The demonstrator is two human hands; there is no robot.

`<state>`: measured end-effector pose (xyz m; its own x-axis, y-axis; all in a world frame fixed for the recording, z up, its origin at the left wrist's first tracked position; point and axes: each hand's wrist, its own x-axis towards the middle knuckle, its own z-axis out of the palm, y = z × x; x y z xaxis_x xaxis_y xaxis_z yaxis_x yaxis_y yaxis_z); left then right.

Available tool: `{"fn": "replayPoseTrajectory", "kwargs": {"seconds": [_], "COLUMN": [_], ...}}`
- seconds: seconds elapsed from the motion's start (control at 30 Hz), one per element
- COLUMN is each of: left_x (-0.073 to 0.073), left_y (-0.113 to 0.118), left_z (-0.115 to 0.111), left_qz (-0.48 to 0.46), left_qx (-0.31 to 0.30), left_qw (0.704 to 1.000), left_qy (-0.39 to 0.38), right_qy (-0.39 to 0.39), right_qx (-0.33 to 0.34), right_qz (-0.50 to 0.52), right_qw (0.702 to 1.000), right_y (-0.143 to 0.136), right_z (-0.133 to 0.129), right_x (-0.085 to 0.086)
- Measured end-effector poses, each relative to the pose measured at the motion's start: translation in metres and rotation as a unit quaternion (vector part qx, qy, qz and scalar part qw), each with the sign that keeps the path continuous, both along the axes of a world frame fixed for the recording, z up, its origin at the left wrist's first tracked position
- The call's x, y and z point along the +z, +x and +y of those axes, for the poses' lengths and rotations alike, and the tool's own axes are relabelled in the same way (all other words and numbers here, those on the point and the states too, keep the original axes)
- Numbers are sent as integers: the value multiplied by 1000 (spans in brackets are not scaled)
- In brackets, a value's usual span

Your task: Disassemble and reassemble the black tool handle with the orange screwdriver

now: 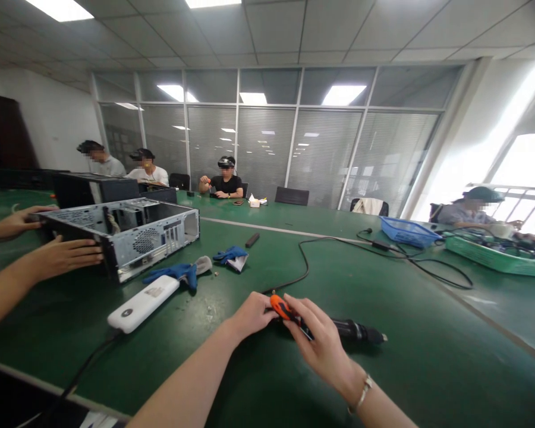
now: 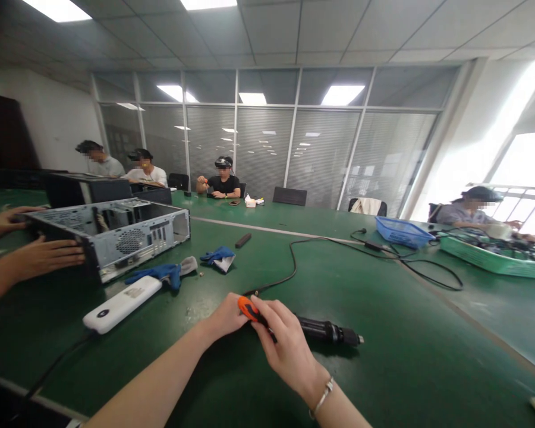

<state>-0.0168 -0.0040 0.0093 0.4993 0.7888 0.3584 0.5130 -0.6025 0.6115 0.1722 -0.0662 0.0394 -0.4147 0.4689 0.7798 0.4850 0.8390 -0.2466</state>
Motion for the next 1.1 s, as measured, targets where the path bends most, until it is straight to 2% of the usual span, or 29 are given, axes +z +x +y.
{"fn": "replayPoseTrajectory", "kwargs": {"seconds": [0.13,0.23,0.43,0.6,0.77,0.9,1.0,1.1], "left_x": [-6,-10,-8,-7,-5,-4,-4,-2], "left_y": [-1,-1,-2,-1,-1,-2,-2,-2], "left_z": [4,8,7,8,7,7,6,6], "left_qz": [0,7,23,29,32,34,39,42], "left_qx": [-13,-14,-8,8,-2,1,6,3], "left_qw": [1000,1000,1000,1000,999,999,999,999], "left_qy": [10,13,10,6,8,9,7,6], "right_qy": [-55,-88,-161,-214,-244,-251,-224,-175], "right_qx": [31,50,81,73,57,49,53,4], "right_qz": [-119,-171,-194,-200,-218,-208,-172,-104], "right_qw": [991,980,964,953,943,944,958,979], "right_y": [23,37,43,39,42,43,47,61], "right_z": [-9,-13,-15,-16,-15,-15,-9,6], "right_x": [-6,-15,-20,-14,-14,-14,-13,-16]}}
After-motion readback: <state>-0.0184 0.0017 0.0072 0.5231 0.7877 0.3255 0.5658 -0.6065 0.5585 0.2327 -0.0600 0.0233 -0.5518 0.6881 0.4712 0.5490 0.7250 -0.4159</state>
